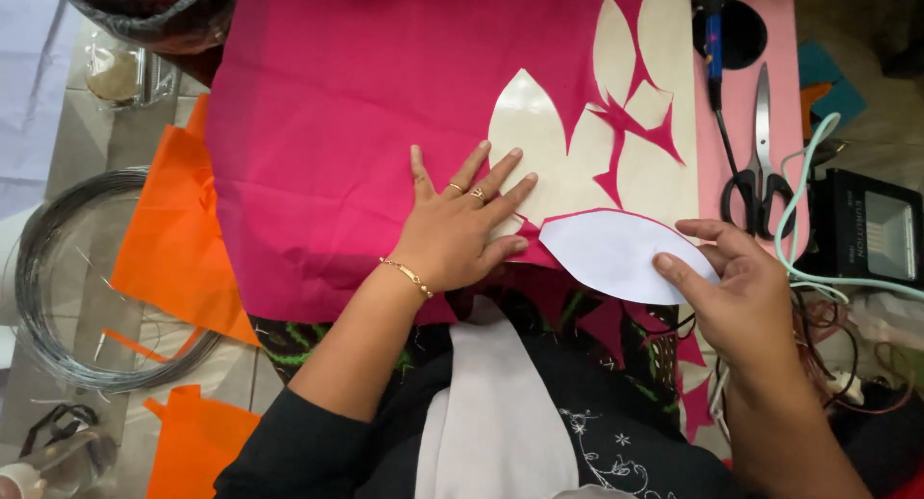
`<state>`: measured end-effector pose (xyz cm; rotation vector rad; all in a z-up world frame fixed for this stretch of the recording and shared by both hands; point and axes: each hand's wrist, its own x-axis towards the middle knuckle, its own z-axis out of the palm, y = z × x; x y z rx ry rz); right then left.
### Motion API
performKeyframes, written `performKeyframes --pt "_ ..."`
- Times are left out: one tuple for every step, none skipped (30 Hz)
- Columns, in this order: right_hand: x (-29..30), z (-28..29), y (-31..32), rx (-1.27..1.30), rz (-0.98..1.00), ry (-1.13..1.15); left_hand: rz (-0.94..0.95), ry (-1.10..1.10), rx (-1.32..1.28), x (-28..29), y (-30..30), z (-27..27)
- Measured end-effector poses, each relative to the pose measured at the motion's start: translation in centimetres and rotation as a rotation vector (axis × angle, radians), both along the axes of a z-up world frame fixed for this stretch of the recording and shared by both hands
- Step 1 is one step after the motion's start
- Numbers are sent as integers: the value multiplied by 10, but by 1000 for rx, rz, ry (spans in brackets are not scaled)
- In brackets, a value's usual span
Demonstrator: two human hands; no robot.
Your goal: Using a heat cutting tool to trace a template and cut out leaf-shaped pieces from pink fabric.
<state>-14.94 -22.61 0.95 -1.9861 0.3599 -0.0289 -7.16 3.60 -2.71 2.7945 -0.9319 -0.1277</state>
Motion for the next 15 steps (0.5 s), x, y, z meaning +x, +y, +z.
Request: performKeyframes --pt "0 0 -1 0 0 0 0 0 0 0 1 2" --pt "1 0 -2 -23 -29 24 -11 10 14 0 1 4" --pt "1 0 -4 -45 -59 52 -24 22 29 0 1 6" --pt "-1 1 -5 -45 -61 55 -26 25 29 1 1 6" --pt "-2 2 -6 -16 -72 46 -31 21 23 0 2 7" --pt "-3 3 -6 12 -83 37 -35 17 17 0 2 8" --pt "-6 3 -4 12 -86 35 -38 15 17 0 3 5" --pt "-8 4 -3 111 -99 35 -30 10 -34 -1 4 2" --pt "-9 4 -1 210 -113 29 -25 1 -84 1 4 0" --pt "-13 -1 -3 211 -118 21 -31 -7 -84 -1 4 2" --pt "-16 -6 -5 258 -83 -47 10 35 -289 -3 5 3" --pt "-18 -11 -7 305 -47 -114 48 77 -494 -4 5 5" --pt "-20 -13 -5 306 -51 -128 40 66 -493 -8 6 15" --pt "-21 -15 -4 220 -16 -112 11 181 -699 -12 7 25" --pt "-21 -16 -3 132 15 -105 -27 292 -903 -15 6 36"
